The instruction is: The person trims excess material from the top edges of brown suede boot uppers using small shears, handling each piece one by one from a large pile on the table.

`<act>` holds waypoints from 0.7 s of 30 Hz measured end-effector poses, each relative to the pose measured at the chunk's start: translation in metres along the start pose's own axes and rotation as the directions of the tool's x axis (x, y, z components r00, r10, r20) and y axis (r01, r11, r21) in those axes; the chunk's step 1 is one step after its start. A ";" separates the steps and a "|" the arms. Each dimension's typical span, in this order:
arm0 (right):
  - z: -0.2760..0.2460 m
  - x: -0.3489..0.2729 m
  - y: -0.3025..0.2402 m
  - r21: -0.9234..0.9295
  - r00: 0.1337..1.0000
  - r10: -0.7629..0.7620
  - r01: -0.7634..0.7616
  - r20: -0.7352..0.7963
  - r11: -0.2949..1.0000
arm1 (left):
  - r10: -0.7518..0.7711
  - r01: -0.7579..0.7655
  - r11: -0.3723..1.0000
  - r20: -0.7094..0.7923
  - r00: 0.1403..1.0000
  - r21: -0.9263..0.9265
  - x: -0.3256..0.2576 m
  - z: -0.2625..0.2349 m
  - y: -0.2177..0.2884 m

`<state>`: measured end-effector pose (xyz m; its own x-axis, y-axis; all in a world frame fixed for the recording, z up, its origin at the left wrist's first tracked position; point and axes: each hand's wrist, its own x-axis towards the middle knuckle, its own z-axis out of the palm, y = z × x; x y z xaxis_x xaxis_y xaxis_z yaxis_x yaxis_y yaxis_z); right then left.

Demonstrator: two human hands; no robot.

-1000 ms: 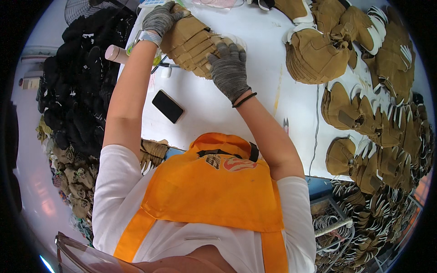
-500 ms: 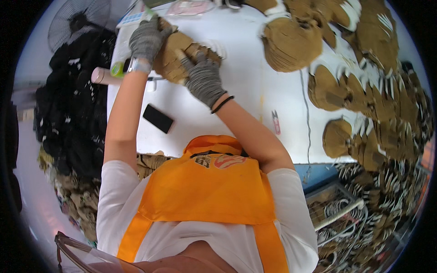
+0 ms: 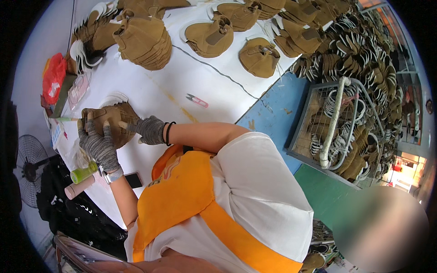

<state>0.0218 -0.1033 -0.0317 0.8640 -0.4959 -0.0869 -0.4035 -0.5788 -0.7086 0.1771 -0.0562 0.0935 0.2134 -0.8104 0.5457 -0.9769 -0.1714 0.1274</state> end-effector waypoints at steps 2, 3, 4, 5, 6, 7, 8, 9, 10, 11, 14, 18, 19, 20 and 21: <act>0.002 -0.007 0.003 -0.161 0.975 0.024 0.012 0.223 0.987 | -0.012 0.011 1.000 -0.053 0.999 -0.015 0.003 0.007 -0.003; 0.002 -0.012 0.004 -0.236 0.942 0.051 0.031 0.333 0.971 | -0.001 -0.001 1.000 -0.090 0.996 -0.022 0.007 0.012 -0.007; 0.002 -0.019 0.003 -0.211 0.906 0.032 0.064 0.423 0.975 | 0.006 -0.010 1.000 -0.127 0.992 -0.027 0.010 0.016 -0.012; 0.007 -0.025 0.000 -0.177 0.887 0.003 0.089 0.462 0.980 | 0.014 -0.019 0.999 -0.164 0.986 -0.032 0.013 0.019 -0.016; 0.004 -0.034 -0.009 -0.181 0.884 -0.038 0.138 0.467 0.974 | 0.032 -0.040 0.999 -0.217 0.976 -0.035 0.012 0.022 -0.020; -0.003 -0.042 -0.020 -0.186 0.876 -0.079 0.188 0.475 0.965 | 0.039 -0.057 0.996 -0.244 0.969 -0.063 0.010 0.025 -0.022; -0.011 -0.045 -0.031 -0.195 0.876 -0.074 0.187 0.476 0.963 | 0.046 -0.074 0.993 -0.271 0.961 -0.091 0.007 0.027 -0.022; -0.018 -0.050 -0.042 -0.201 0.878 -0.066 0.181 0.473 0.963 | 0.058 -0.097 0.988 -0.295 0.954 -0.120 0.006 0.028 -0.021; -0.022 -0.054 -0.050 -0.208 0.880 -0.058 0.175 0.471 0.962 | 0.064 -0.105 0.987 -0.297 0.953 -0.125 0.006 0.027 -0.018; -0.026 -0.056 -0.053 -0.221 0.876 -0.052 0.178 0.480 0.959 | 0.069 -0.112 0.985 -0.299 0.952 -0.129 0.007 0.027 -0.015; -0.026 -0.058 -0.048 -0.276 0.850 -0.019 0.192 0.526 0.942 | 0.089 -0.124 0.988 -0.311 0.946 -0.094 0.006 0.027 -0.011; -0.035 -0.088 -0.037 -0.266 0.903 -0.013 0.140 0.430 0.954 | 0.072 -0.100 0.993 -0.338 0.938 -0.068 0.002 0.028 -0.012; -0.034 -0.098 -0.030 -0.280 0.905 0.037 0.092 0.424 0.956 | 0.069 -0.101 0.992 -0.348 0.935 -0.073 0.001 0.027 -0.010; -0.033 -0.109 -0.023 -0.294 0.905 0.087 0.043 0.416 0.955 | 0.053 -0.090 0.992 -0.356 0.933 -0.087 -0.001 0.026 -0.009; -0.032 -0.121 -0.014 -0.309 0.903 0.142 -0.011 0.405 0.951 | 0.044 -0.075 0.994 -0.342 0.939 -0.076 -0.003 0.029 -0.010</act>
<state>-0.0865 -0.0561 0.0111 0.8451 -0.2681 -0.4626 -0.4862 -0.7454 -0.4561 0.1861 -0.0684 0.0669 0.1604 -0.5768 0.8010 -0.9865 -0.0675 0.1490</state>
